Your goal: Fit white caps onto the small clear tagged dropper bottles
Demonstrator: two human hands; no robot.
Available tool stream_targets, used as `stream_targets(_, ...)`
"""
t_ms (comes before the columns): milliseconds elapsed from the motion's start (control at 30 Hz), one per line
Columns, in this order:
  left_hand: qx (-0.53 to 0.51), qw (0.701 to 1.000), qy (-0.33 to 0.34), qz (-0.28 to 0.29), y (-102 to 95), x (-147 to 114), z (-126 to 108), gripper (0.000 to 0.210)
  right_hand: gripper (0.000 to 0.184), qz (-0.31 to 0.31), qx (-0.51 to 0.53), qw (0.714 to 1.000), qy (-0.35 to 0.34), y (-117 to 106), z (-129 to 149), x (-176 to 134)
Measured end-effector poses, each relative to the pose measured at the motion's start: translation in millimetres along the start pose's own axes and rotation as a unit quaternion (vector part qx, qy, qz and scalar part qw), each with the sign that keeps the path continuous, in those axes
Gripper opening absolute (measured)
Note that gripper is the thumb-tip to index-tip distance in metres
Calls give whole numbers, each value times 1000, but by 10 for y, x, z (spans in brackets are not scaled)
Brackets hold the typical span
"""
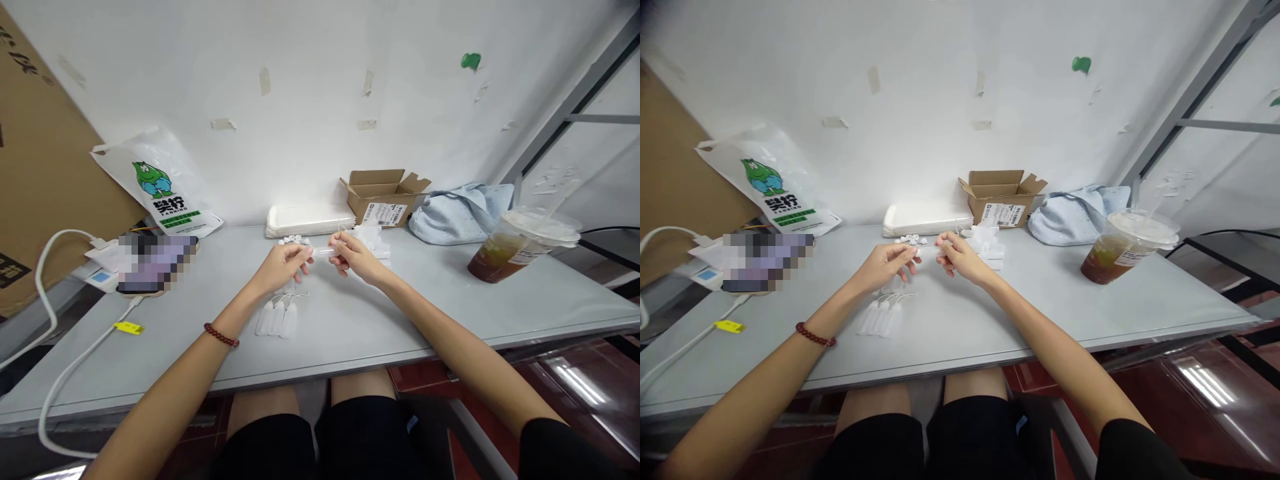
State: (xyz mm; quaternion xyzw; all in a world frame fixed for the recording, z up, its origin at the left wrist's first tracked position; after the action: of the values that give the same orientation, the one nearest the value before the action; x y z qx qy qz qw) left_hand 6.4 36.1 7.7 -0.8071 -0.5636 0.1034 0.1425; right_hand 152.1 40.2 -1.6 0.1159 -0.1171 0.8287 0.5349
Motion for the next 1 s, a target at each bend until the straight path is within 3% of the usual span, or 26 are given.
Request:
stream_targets(100, 4, 999, -37, 15, 29, -4, 21, 43, 25, 7, -10, 1000, -4, 15, 14, -3)
stream_targets(333, -1, 1000, 16, 2, 16, -22, -37, 31, 27, -9, -20, 1000, -2, -7, -6, 1)
stream_targets(567, -38, 995, -77, 59, 65, 17, 94, 44, 33, 1, -45, 999, -29, -2, -21, 0)
stream_targets(733, -105, 988, -107, 47, 26, 5, 124, 43, 31, -30, -187, 974, -124, -46, 95, -20)
stream_targets(867, -123, 980, -138, 73, 49, -7, 153, 45, 25, -53, -226, 962, -145, -47, 131, -34)
stream_targets(1000, -121, 988, -81, 44, 36, -8, 60, 40, 23, -56, -201, 969, -129, -44, 101, -33)
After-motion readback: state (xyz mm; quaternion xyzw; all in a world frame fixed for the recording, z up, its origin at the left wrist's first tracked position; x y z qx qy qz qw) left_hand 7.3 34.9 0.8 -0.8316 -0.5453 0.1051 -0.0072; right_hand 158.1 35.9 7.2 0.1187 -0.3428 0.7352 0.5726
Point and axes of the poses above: each hand's wrist, its own x-axis towards the middle knuckle, its own y-axis out of the palm, z = x × y, the point moved 6 cm from there along x, towards the middle knuckle, and after that the axes turned 10 degrees about -y, right-handed, at the moved point
